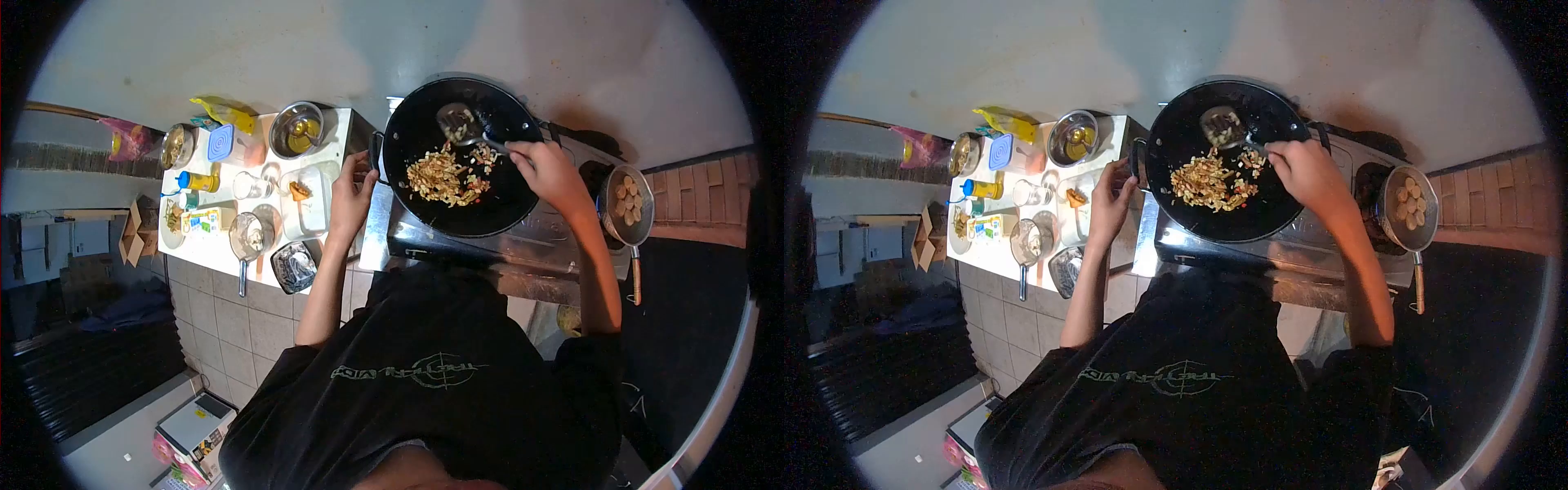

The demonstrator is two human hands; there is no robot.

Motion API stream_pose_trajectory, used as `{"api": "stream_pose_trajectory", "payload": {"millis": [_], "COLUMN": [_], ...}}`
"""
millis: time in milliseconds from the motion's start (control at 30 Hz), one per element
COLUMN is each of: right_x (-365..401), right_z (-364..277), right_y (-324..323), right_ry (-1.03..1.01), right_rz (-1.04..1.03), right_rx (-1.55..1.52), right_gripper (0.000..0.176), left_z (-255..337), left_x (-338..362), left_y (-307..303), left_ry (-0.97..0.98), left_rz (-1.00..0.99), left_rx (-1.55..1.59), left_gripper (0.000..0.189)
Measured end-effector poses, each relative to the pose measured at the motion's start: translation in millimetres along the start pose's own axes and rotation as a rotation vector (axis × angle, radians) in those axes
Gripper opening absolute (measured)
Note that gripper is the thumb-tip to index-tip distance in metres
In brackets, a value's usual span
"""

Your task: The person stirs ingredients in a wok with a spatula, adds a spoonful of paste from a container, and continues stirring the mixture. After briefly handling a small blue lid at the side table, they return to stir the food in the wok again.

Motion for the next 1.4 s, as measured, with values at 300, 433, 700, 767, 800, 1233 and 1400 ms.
{"api": "stream_pose_trajectory", "payload": {"millis": [300,433,700,767,800,1233,1400], "right_x": [10.8,17.4,40.1,38.9,37.6,35.6,24.5], "right_z": [-21.3,11.6,19.7,29.2,27.3,25.6,47.9], "right_y": [9.8,18.2,-9.3,-2.8,8.7,22.9,17.9], "right_ry": [0.095,0.112,0.097,0.133,0.091,0.116,0.057], "right_rz": [-0.267,-0.078,-0.007,-0.044,-0.167,-0.379,-0.061], "right_rx": [-0.080,0.043,0.087,0.055,-0.032,-0.203,-0.145], "right_gripper": [0.022,0.024,0.022,0.023,0.024,0.027,0.026], "left_z": [-3.0,-0.3,-5.9,-5.5,-4.7,-7.2,-8.7], "left_x": [2.0,1.2,2.4,1.6,1.7,2.1,2.4], "left_y": [-0.2,0.4,1.7,1.8,1.0,0.2,2.0], "left_ry": [-0.056,-0.062,-0.015,-0.026,-0.014,-0.041,-0.048], "left_rz": [-0.015,-0.025,0.001,0.012,0.016,0.008,0.015], "left_rx": [0.006,-0.008,0.007,0.021,0.004,0.014,0.012], "left_gripper": [0.039,0.039,0.037,0.037,0.037,0.037,0.038]}}
Point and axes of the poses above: each hand's wrist, its own x-axis away from the middle knuckle, its own y-axis out of the palm, z = x × y, the point moved 6 cm from there along -x, towards the middle knuckle
